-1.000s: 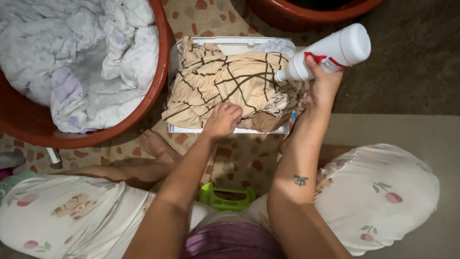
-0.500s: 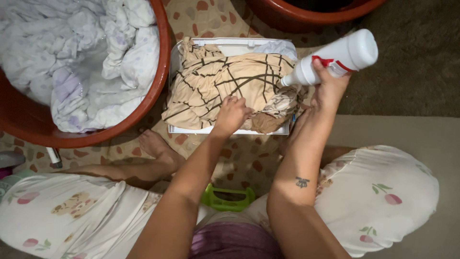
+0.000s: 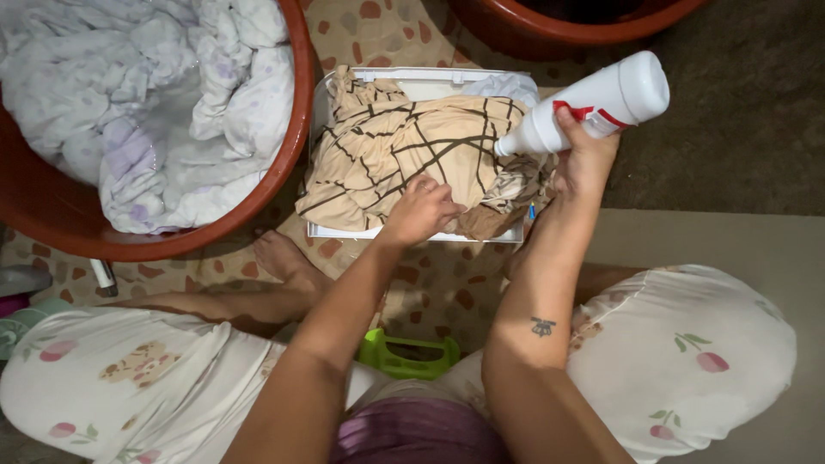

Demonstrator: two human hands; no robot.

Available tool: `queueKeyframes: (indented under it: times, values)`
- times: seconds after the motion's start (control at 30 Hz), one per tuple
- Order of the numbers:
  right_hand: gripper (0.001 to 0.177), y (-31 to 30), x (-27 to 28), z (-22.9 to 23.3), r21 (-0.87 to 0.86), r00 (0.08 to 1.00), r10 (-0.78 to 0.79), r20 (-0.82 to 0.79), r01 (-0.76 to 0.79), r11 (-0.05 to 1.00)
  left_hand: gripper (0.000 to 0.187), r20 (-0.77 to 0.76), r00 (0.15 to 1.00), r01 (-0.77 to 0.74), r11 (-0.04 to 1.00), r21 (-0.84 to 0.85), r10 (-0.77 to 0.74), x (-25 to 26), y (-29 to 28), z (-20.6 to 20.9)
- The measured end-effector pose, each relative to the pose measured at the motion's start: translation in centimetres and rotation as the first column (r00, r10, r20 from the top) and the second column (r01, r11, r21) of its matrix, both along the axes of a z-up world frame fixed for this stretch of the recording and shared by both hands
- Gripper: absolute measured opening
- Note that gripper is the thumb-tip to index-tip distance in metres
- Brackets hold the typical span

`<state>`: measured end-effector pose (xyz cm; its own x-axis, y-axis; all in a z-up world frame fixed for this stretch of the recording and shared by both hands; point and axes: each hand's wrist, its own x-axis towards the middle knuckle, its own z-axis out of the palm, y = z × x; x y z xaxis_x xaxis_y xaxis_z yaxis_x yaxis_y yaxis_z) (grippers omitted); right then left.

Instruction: The person sits on the floor and applies a dark liquid from a white squeeze bottle onto a beige cloth with a black grid pattern. They repeatedly squeeze the bottle to draw lines on the fabric, then rub the liquid into the cloth with their hands.

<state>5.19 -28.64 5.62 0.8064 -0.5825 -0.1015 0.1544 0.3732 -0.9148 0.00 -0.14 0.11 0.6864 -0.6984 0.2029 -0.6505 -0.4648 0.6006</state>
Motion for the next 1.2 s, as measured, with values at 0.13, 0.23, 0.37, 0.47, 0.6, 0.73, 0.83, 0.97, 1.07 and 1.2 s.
queueKeyframes:
  times: [0.13,0.23,0.37,0.47,0.6,0.73,0.83,0.97,1.07,1.2]
  values:
    - [0.070,0.1,0.2,0.4,0.009,0.996,-0.077,-0.043,0.078,0.997,0.022,0.022,1.000,0.004,1.000,-0.020,-0.004,-0.4,0.0,0.1]
    - [0.071,0.0,0.2,1.0,0.003,0.982,-0.104,-0.157,0.106,0.994,0.022,0.042,0.999,0.023,0.999,-0.024,-0.022,-0.5,0.0,-0.2]
    - [0.072,-0.3,-0.3,0.5,-0.058,0.999,0.032,-0.029,-0.034,0.998,0.023,0.007,0.999,0.034,0.999,0.015,-0.034,-0.6,0.2,-0.6]
    - [0.073,-0.7,0.1,0.0,-0.032,0.998,-0.053,-0.026,0.052,0.998,0.023,-0.017,0.999,0.031,0.999,0.035,-0.030,-0.7,0.3,-0.7]
    - [0.074,-0.6,0.0,-0.2,-0.052,0.998,-0.046,-0.038,0.044,0.998,0.023,-0.006,1.000,0.025,0.999,0.029,-0.025,-0.7,0.4,-0.7]
    - [0.072,-0.1,0.1,-0.1,0.047,0.995,-0.097,-0.035,0.099,0.994,0.020,-0.011,1.000,0.008,1.000,0.019,-0.008,-0.8,0.3,-0.7]
    - [0.074,0.0,0.3,-0.2,0.070,0.997,-0.069,-0.029,0.071,0.995,0.021,-0.025,1.000,0.010,1.000,0.011,-0.010,-0.9,0.4,-0.7]
    - [0.072,-0.2,0.3,-0.4,0.014,0.994,-0.111,-0.019,0.111,0.994,0.019,-0.033,0.999,-0.004,1.000,0.021,0.005,-1.0,0.4,-0.8]
    - [0.071,-0.3,0.2,-0.3,0.094,0.999,-0.050,0.018,0.048,0.994,0.020,-0.035,0.999,-0.009,1.000,0.008,0.009,-0.9,0.5,-0.6]
    - [0.073,0.4,0.5,0.1,0.069,0.992,-0.121,-0.048,0.124,0.990,0.021,-0.014,1.000,-0.005,1.000,-0.005,0.005,-1.1,0.5,-0.5]
